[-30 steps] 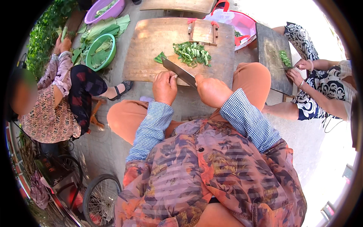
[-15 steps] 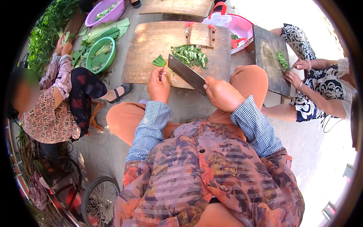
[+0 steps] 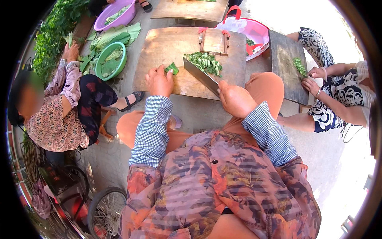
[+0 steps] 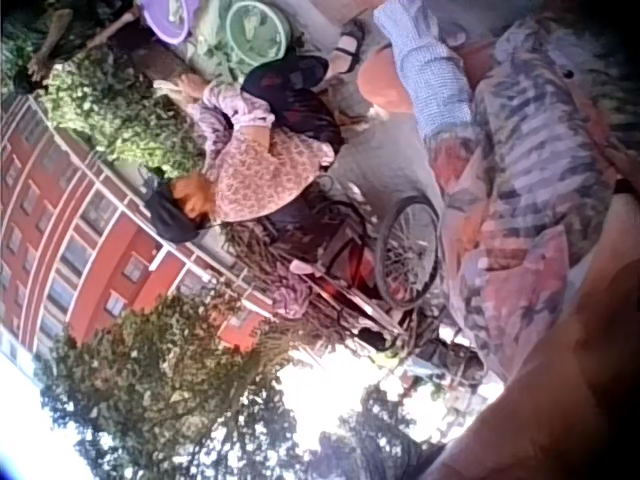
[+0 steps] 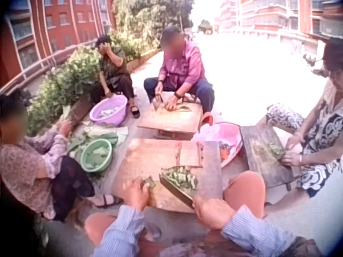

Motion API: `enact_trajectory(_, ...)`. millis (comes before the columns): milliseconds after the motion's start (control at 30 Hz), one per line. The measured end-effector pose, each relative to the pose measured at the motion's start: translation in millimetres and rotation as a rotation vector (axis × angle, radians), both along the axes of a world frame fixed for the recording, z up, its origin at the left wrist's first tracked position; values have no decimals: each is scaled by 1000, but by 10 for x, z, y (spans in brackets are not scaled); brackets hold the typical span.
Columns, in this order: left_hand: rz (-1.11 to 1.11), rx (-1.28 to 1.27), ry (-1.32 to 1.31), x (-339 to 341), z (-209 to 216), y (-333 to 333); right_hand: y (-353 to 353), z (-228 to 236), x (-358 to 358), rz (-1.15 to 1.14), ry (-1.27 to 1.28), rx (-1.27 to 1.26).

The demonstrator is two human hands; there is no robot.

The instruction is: The person chops green leaves on a wooden board using a knife while sitting outdoors. The person picks up a bunch of leaves, aligns them, and cuts them into small pieces before moving them aside.

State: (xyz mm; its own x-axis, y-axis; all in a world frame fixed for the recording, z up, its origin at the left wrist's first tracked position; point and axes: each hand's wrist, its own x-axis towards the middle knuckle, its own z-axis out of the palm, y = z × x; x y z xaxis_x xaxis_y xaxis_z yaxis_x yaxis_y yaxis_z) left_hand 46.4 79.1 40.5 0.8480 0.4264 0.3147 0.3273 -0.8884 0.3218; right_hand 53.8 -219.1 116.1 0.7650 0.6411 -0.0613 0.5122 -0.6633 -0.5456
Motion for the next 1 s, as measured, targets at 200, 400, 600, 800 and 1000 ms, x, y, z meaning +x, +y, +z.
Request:
enact_trajectory(200,-26,-41,23,91,82,-23,-39,-85,-93,5,25,-55)
enact_trajectory(400,-104,-669,-181,-3,-191,-21,-36,-100,-105,-15,27,-6)
enact_trajectory(600,-72,-669,-101,-160,-352,-123,23,63,-119,10,-10,82)
enact_trajectory(800,-91,-711,-99,-159,-209,-167,46,83,-99,-2,7,68)
enact_trajectory(1000,-73,-761,-152,-143,-115,-240,58,163,-119,2,35,64)
